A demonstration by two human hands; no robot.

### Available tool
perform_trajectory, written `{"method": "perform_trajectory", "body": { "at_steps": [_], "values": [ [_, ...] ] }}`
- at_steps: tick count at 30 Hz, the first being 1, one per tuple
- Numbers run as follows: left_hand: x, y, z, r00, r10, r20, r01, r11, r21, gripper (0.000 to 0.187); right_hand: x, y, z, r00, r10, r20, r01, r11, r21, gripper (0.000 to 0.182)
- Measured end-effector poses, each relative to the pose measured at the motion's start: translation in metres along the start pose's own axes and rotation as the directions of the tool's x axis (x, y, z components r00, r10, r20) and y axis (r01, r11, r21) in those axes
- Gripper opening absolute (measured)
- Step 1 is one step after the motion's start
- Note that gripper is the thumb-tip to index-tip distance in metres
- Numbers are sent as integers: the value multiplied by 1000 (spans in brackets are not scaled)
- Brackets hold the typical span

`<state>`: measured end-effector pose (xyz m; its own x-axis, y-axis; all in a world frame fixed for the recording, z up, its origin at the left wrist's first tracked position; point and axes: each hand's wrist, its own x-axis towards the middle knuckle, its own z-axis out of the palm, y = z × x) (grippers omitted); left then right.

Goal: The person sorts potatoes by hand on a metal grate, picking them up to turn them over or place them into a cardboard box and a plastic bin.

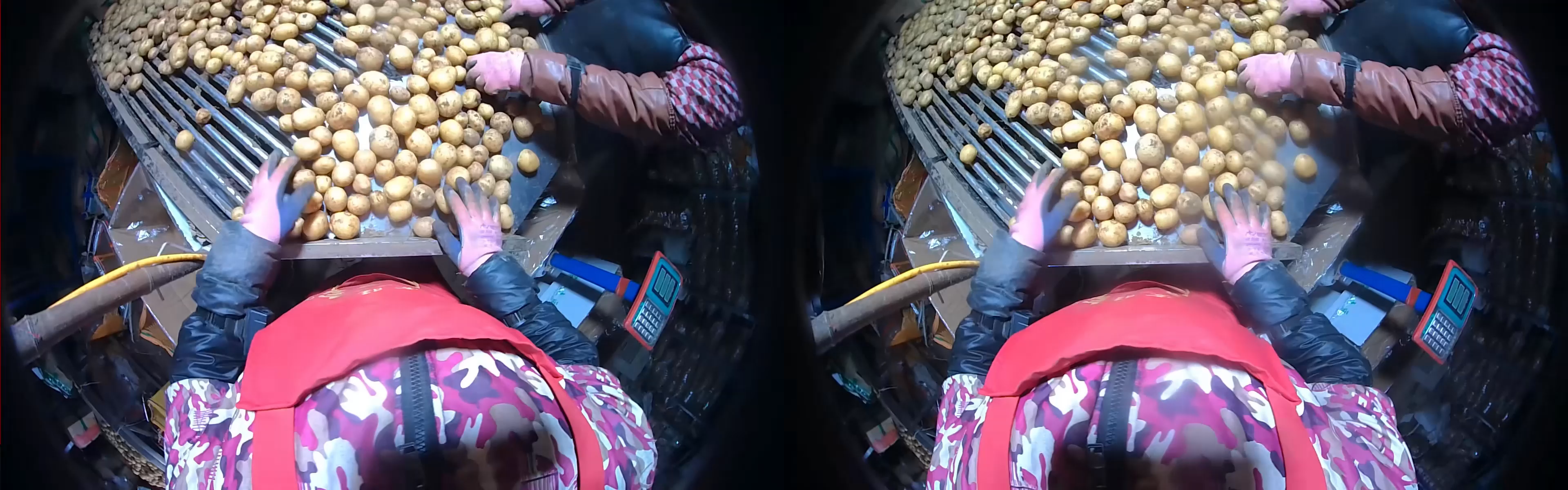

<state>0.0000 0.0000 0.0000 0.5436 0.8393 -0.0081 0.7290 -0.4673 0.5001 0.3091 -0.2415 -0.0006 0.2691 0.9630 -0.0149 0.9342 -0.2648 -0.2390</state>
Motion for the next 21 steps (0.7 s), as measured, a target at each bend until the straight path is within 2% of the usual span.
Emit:
{"method": "perform_trajectory", "body": {
  "at_steps": [1,2,3,4,5,6,7,8,9,10,11,13,14,15,16,18,19,20,21],
  "values": [
    [14,-11,-6,981,86,-175,-91,996,-20,59,2,-4,0,1000,2,-10,-2,1000,1,72],
    [29,-21,-12,924,169,-343,-183,983,-8,54,4,-8,1,1000,2,-20,-2,1000,3,72],
    [25,-11,-20,949,22,-314,-44,997,-63,52,-21,-9,-11,996,37,79,-35,999,-28,72],
    [70,-20,-32,890,-69,-450,51,997,-51,55,12,-5,-5,999,24,24,-23,998,-60,73],
    [89,-28,-44,827,-187,-530,182,981,-62,59,20,-9,-5,999,25,32,-22,997,-79,73],
    [101,-44,-40,770,-373,-518,363,923,-126,67,16,-10,-4,998,33,61,-28,997,-77,75],
    [122,-63,-43,668,-520,-533,503,843,-192,74,22,-11,0,1000,17,14,-17,999,-39,76],
    [139,-59,-47,504,-690,-520,682,687,-251,86,30,-11,0,1000,7,8,-7,999,-41,75],
    [152,-63,-46,370,-767,-524,766,571,-296,87,31,-13,-2,1000,6,20,-5,999,-41,74],
    [157,-69,-46,304,-762,-572,815,519,-257,84,32,-14,-1,1000,1,8,-1,999,-37,73],
    [157,-74,-40,246,-754,-609,863,456,-217,82,29,-14,-3,1000,6,7,-6,999,-40,72],
    [153,-99,-30,182,-807,-561,886,382,-262,75,20,-18,-16,997,36,67,-33,999,-39,71],
    [166,-150,-13,223,-869,-441,910,348,-225,67,22,-17,-18,997,37,71,-33,998,-52,71],
    [169,-111,-25,181,-870,-458,890,344,-301,67,23,-16,-18,996,41,84,-36,997,-61,71],
    [177,-80,-35,218,-871,-439,839,397,-371,68,23,-18,-22,992,65,109,-59,997,-55,70],
    [198,-94,-23,610,-649,-455,724,690,-14,67,19,-19,-22,994,44,98,-40,998,-46,70],
    [219,-103,-13,791,-490,-367,588,775,232,66,19,-19,-22,995,36,90,-32,999,-44,70],
    [239,-111,-3,920,-298,-255,385,810,443,65,23,-18,-24,992,58,109,-57,998,-9,67],
    [254,-90,-12,931,-311,-192,365,833,417,63,23,-16,-22,994,52,94,-50,999,-19,67]
  ]
}}
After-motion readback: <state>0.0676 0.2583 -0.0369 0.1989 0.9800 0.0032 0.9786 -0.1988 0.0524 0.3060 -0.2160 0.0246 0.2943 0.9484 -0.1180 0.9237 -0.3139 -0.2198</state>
